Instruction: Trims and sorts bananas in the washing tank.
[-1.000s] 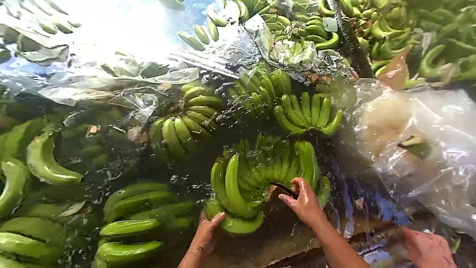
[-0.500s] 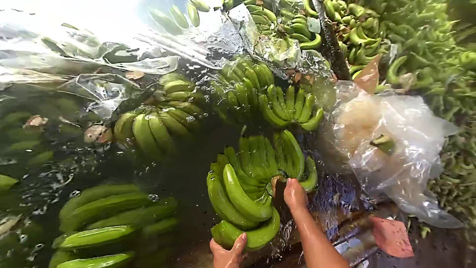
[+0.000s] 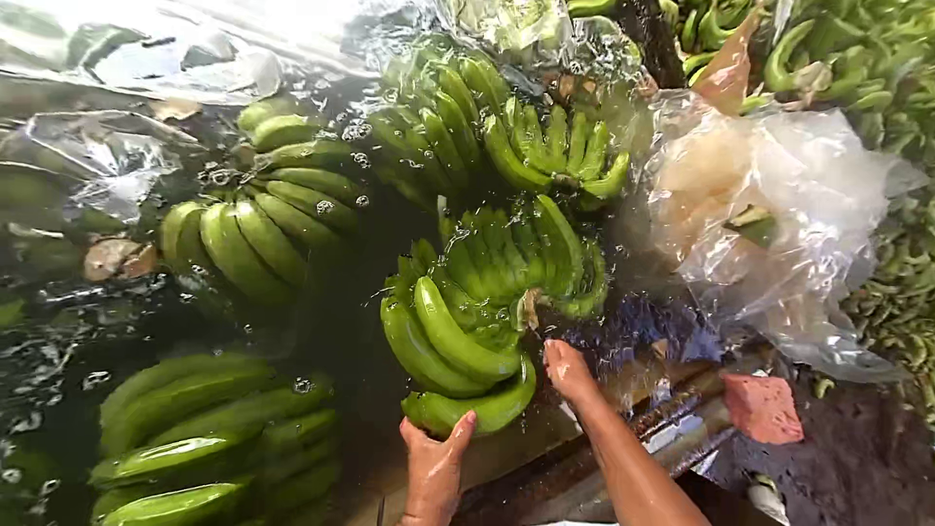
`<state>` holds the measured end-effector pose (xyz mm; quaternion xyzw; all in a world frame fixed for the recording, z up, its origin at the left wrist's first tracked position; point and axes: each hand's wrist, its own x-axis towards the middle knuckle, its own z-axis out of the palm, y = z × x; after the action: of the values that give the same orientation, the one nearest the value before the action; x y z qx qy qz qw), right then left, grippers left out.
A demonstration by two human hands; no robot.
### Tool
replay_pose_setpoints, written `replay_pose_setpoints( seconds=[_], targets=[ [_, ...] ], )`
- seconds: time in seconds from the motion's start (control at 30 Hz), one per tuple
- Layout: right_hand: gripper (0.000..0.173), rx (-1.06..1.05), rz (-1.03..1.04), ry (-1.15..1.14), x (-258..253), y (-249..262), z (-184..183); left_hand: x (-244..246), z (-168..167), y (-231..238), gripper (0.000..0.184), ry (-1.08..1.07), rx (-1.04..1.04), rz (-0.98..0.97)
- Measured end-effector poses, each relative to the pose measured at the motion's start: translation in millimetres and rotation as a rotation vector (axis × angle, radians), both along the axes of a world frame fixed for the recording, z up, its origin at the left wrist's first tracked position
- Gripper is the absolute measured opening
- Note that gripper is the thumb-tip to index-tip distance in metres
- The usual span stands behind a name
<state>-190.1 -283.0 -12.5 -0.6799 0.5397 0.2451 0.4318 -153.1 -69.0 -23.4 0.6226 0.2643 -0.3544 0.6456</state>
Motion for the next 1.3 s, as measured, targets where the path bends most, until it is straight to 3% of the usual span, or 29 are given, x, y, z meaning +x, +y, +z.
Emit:
replay_pose_setpoints(
  seconds=[0.17, 0.33, 0.47, 0.67, 0.8, 0.97, 1.07, 1.2, 1.3],
  targets=[
    [0.035, 0.326, -0.138, -0.136, -4.2, -28.2, 21.1, 32.1, 3.0, 9.9, 0.078, 0.112, -0.065, 0.068],
    [0.024, 0.386, -0.424, -0.247, -29.5, -6.9, 12.0, 65.9, 18.6, 19.7, 0.054, 0.202, -0.035, 0.006],
    [0.045, 0.389, -0.483, -0.331, -25.7, 9.7, 6.2, 80.1, 36.7, 22.8, 0.047, 0.222, -0.024, -0.031],
    [0.036, 0.386, -0.688, -0.348, -2.1, 16.4, 5.3, 70.2, 45.9, 23.1, 0.05, 0.241, -0.044, -0.051],
    [0.018, 0.42, -0.802, -0.395, 4.8, 19.2, -0.1, 52.7, 39.4, 26.6, 0.054, 0.219, -0.063, -0.034],
    [0.012, 0.462, -0.903, -0.447, 10.8, 23.6, -10.4, 30.8, 18.2, 45.1, 0.079, 0.168, -0.106, -0.021],
    [0.014, 0.478, -0.757, -0.418, 6.0, 26.6, -23.6, 21.2, 6.1, 56.7, 0.089, 0.134, -0.114, -0.035],
    [0.04, 0.098, -0.13, 0.018, 21.3, 24.8, -38.9, 12.9, -3.1, 62.9, 0.101, 0.083, -0.064, -0.071],
    [0.041, 0.079, 0.063, 0.142, 26.9, 25.2, -31.5, 2.6, -16.1, 59.4, 0.111, 0.035, -0.001, -0.068]
  ],
)
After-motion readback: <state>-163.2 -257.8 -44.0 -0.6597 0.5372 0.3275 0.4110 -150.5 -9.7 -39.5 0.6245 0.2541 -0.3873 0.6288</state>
